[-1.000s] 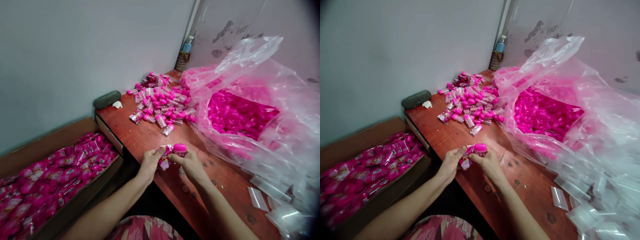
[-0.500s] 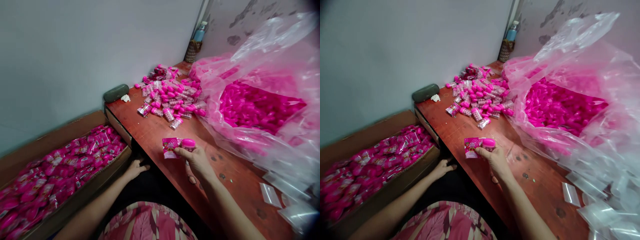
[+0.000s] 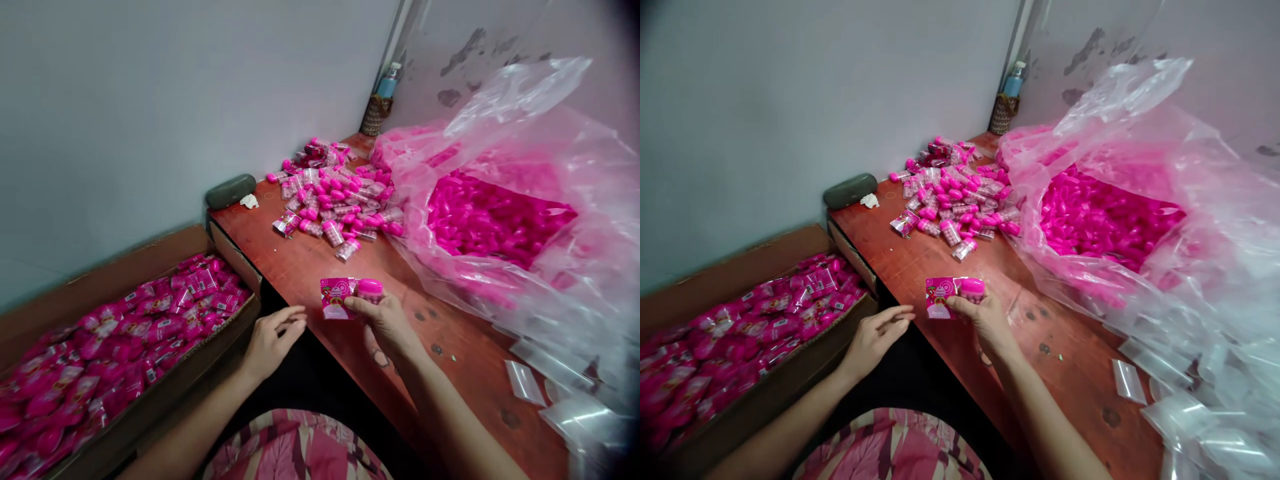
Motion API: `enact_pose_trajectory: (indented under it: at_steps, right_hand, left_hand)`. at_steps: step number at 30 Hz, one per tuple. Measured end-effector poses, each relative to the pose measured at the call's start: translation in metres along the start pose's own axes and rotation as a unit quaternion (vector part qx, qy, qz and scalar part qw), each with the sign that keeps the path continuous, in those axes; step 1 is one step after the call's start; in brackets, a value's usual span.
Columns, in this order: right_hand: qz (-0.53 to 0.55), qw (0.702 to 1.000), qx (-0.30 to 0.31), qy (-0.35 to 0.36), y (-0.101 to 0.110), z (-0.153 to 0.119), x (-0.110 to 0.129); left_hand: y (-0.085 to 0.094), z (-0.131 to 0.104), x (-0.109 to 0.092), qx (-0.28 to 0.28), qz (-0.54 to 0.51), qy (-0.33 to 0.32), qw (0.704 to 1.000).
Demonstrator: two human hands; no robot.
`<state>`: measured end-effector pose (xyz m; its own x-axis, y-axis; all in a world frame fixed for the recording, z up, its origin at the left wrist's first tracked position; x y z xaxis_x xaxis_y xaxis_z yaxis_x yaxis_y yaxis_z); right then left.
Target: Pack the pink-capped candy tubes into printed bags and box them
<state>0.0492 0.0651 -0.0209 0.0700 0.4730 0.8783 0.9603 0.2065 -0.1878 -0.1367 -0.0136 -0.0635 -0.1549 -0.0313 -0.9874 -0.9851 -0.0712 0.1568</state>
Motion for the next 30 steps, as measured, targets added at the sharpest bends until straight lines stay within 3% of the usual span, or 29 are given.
enact_pose_trajectory:
  at_steps: [2,4,10,13,22,30]
  right_hand:
    - [0.003,1.0,0.015,0.002,-0.001,-0.001,-0.001]
    - [0.017,0.999,0.03,-0.003,-0.002,-0.002,-0.002]
    - [0.024,0.998,0.047,-0.019,-0.007,-0.003,0.0]
    - [0.016,0.998,0.062,-0.015,-0.007,0.0,-0.003]
    - [-0.007,1.0,0.014,-0.002,0.02,-0.001,-0.015]
    - [-0.02,0.998,-0.054,-0.008,0.032,-0.036,-0.025]
  left_hand:
    - [-0.006,0.012,-0.021,0.009,-0.065,0.02,0.998]
    - [-0.008,0.022,-0.03,0.016,-0.118,0.042,0.992]
    - [-0.027,0.03,-0.031,0.046,-0.244,0.051,0.967]
    - [-0.043,0.035,-0.032,0.026,-0.319,0.064,0.945]
    - [-0.058,0.051,-0.028,-0.04,-0.334,0.108,0.936]
    - [-0.069,0.062,-0.031,-0.087,-0.365,0.153,0.914]
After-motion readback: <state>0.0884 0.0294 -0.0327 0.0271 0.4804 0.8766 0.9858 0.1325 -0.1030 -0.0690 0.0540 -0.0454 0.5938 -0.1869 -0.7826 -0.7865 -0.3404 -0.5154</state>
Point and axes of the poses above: each hand's wrist, its own z-axis towards the middle knuckle, its own y-axis out of the back of the hand, x = y × z, the point moved 3 cm from there along z, towards the middle knuckle, and after that the axes turned 9 degrees about -y, right-handed, at the moved point
